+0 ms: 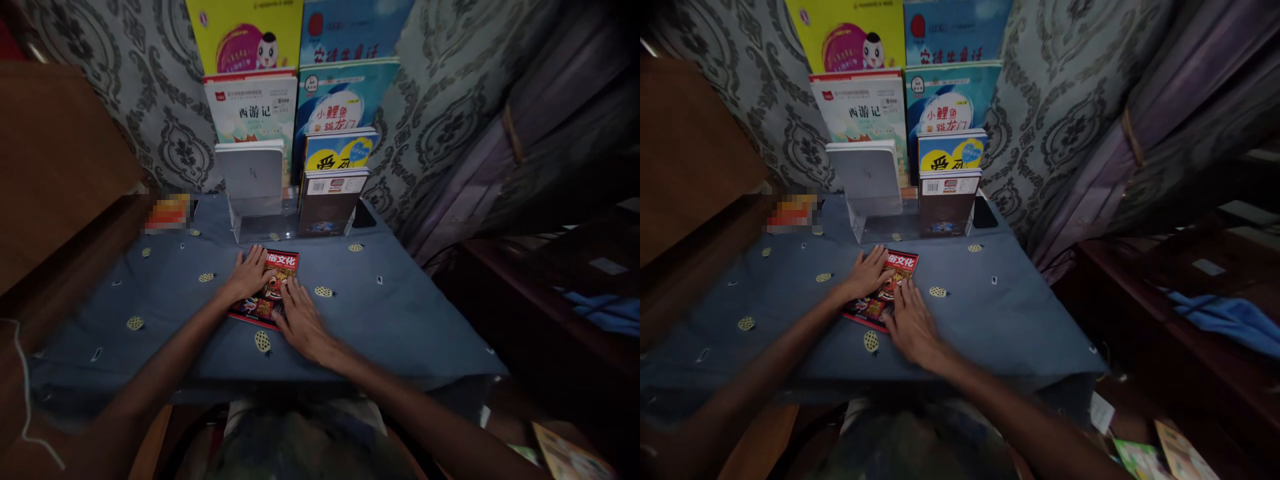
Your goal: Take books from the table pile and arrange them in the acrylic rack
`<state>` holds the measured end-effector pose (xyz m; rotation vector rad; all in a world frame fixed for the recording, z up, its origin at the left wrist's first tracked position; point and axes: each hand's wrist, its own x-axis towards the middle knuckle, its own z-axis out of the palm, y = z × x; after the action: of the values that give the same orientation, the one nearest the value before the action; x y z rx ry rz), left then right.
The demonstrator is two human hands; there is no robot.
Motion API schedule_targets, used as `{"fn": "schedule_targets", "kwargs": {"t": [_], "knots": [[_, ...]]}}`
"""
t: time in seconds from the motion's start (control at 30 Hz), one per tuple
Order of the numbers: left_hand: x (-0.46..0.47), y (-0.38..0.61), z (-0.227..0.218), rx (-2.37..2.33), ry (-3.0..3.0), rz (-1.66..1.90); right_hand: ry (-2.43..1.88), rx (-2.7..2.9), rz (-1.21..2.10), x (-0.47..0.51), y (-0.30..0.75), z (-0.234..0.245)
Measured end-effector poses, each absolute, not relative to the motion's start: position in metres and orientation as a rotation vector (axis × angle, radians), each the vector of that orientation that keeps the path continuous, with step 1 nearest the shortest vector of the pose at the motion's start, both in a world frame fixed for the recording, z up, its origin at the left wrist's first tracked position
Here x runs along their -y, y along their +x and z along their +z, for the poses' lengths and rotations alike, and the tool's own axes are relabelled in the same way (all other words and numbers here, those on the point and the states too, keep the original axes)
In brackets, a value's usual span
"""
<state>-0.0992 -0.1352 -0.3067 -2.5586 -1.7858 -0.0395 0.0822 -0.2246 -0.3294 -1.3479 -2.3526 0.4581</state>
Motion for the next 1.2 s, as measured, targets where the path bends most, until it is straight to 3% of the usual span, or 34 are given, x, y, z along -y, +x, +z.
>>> {"fn": "schedule_targets", "kwargs": {"t": [0.47, 0.67, 0.87, 1.2], "knots": [[0.139, -0.079, -0.297, 1.409, -2.835, 0.024, -0.891, 2.473, 0.754, 0.26, 0.089, -0.301], [0.172, -0.069, -0.296, 1.445, -2.734, -0.09, -0.934, 2.01, 1.008, 0.224, 0.119, -0.298], [0.185, -0.058, -0.287, 1.378, -2.612, -0.083, -1.101, 1.627, 0.865, 0.163, 0.144, -0.31], [0.182, -0.053, -0.276, 1.472, -2.601, 0.025, -1.076, 1.621, 0.899, 0.163, 0.143, -0.316]]}}
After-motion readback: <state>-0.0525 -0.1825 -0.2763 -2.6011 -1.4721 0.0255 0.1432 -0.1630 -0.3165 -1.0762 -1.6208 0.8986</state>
